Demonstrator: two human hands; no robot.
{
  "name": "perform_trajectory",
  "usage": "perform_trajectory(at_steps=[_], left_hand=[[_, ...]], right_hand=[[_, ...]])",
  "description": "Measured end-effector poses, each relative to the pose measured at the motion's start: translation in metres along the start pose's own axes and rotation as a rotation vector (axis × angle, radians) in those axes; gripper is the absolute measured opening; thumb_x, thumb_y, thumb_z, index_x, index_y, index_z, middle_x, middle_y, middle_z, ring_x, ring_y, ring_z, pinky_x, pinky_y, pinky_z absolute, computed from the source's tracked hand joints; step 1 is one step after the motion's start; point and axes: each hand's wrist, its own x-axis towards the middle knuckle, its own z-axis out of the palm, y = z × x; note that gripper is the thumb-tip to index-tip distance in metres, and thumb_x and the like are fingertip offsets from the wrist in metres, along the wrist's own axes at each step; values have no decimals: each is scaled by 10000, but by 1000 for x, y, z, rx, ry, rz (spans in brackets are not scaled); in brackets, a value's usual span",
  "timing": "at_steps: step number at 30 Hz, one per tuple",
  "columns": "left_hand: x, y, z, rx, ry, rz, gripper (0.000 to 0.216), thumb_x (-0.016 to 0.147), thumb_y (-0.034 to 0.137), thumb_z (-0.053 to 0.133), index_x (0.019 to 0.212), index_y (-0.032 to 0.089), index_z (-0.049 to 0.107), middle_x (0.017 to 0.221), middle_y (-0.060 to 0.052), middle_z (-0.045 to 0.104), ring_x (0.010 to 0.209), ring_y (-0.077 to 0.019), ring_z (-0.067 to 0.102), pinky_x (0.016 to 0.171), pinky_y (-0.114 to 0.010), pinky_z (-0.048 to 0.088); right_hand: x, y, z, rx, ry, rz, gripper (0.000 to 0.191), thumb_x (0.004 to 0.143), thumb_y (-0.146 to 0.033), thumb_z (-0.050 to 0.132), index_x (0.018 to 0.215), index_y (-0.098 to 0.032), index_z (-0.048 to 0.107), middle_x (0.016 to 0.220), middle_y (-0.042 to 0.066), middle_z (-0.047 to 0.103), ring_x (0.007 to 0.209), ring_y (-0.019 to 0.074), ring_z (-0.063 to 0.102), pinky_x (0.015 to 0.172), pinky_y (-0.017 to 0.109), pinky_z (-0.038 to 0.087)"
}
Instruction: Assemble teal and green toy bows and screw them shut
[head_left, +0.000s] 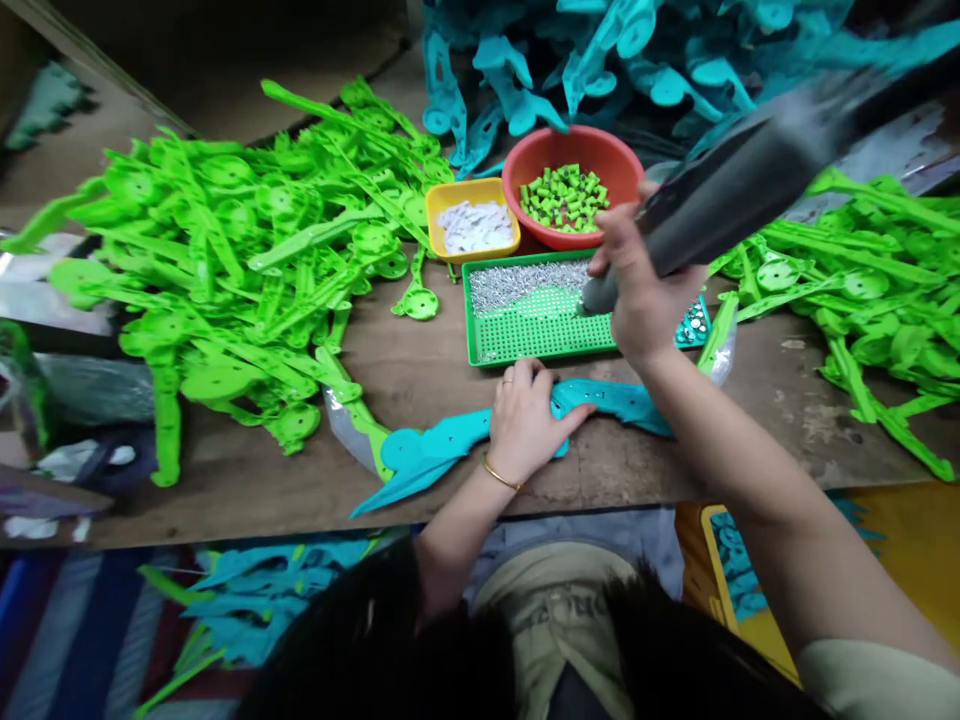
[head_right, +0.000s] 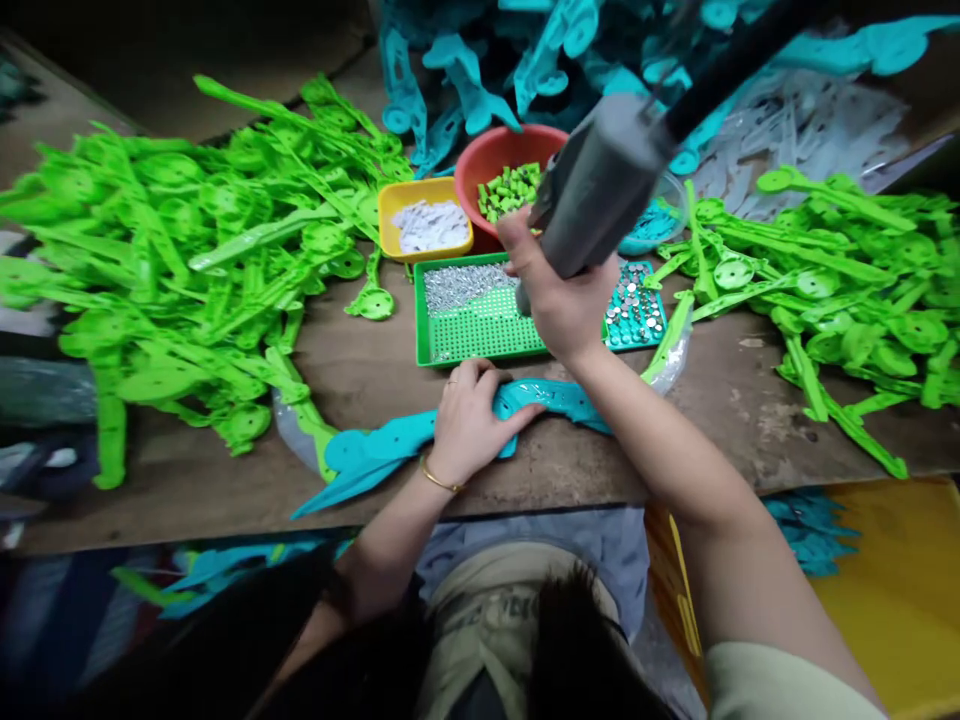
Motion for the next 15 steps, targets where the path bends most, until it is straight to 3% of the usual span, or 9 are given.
perform_trajectory(at_steps=[3,6,10,15], left_hand=[[2,2,-2,-13,-23,-17,527,776,635,629,1007,163,659,1063,-99,554,1020,-275,520,894,-402,436],[3,3,-3,-25,-32,-16,504,776,612,646,1074,206,674,1081,-90,541,1039,-275,519,905,-409,427],[3,3,-4,-25,-27,-8,501,791,617,624,1103,229,681,1085,-91,534,1051,-280,516,912,-418,421],[2,4,-3,7,-25,-14,517,786,618,627,1097,208,675,1092,-98,545,1046,-286,515,903,-421,421]], right_hand=[[-14,-36,-33,27,-14,-45,260,810,-420,692,1015,-278,618,844,-40,652,531,78,596,472,234,514],[-37,-53,-66,-27,-98,-1,227,821,-319,700,1033,-298,621,844,-57,657,508,62,575,475,223,515],[-56,-49,-88,-86,-153,13,282,816,-354,700,1072,-326,586,856,-53,657,539,75,583,515,238,537],[-61,-31,-90,-167,-172,24,255,824,-400,677,1047,-309,595,793,-45,642,575,105,612,561,280,560]])
